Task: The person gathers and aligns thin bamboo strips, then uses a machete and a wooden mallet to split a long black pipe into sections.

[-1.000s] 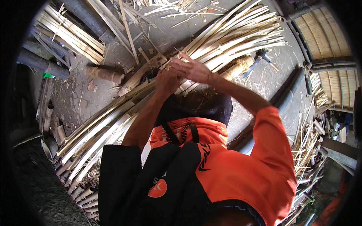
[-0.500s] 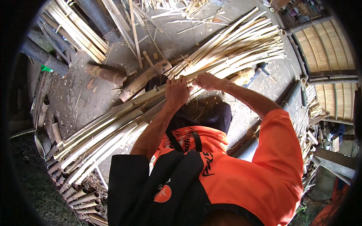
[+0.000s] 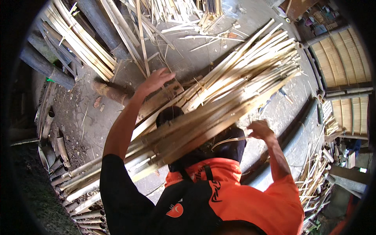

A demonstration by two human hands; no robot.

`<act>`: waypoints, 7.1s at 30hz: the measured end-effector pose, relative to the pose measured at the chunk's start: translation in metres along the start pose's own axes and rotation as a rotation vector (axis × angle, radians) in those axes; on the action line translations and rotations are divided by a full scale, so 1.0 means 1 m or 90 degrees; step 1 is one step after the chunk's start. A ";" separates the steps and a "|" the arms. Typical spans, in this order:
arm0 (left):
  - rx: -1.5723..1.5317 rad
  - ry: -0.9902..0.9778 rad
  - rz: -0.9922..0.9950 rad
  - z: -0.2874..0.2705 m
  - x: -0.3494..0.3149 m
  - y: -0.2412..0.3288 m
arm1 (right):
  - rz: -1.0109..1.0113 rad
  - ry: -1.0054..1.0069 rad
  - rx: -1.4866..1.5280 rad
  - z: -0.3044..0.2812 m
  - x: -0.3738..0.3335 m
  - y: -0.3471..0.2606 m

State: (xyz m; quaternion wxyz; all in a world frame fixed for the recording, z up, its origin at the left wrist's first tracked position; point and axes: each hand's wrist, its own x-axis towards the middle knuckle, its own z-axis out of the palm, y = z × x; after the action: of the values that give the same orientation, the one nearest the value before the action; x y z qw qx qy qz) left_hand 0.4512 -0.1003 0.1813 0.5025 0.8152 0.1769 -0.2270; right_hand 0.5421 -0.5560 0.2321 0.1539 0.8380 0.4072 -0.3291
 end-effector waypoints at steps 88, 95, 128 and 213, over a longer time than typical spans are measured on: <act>-0.607 -0.122 0.424 0.323 -0.010 0.268 | -0.165 0.455 1.518 0.071 -0.127 -0.047; -0.515 0.067 0.433 0.336 0.023 0.241 | -0.174 0.437 1.555 0.065 -0.115 -0.063; -0.254 0.235 0.212 0.159 0.015 0.086 | -0.179 0.042 1.564 0.032 -0.048 -0.099; 0.104 0.571 0.209 0.223 -0.067 0.084 | -0.240 -0.043 0.187 -0.104 0.135 -0.084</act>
State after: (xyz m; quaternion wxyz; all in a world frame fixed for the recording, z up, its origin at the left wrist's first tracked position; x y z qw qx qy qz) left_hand 0.3961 -0.3409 0.1926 0.3401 0.8866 0.2269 0.2163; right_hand 0.5813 -0.3710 0.2182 -0.0204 0.7493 0.4986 -0.4352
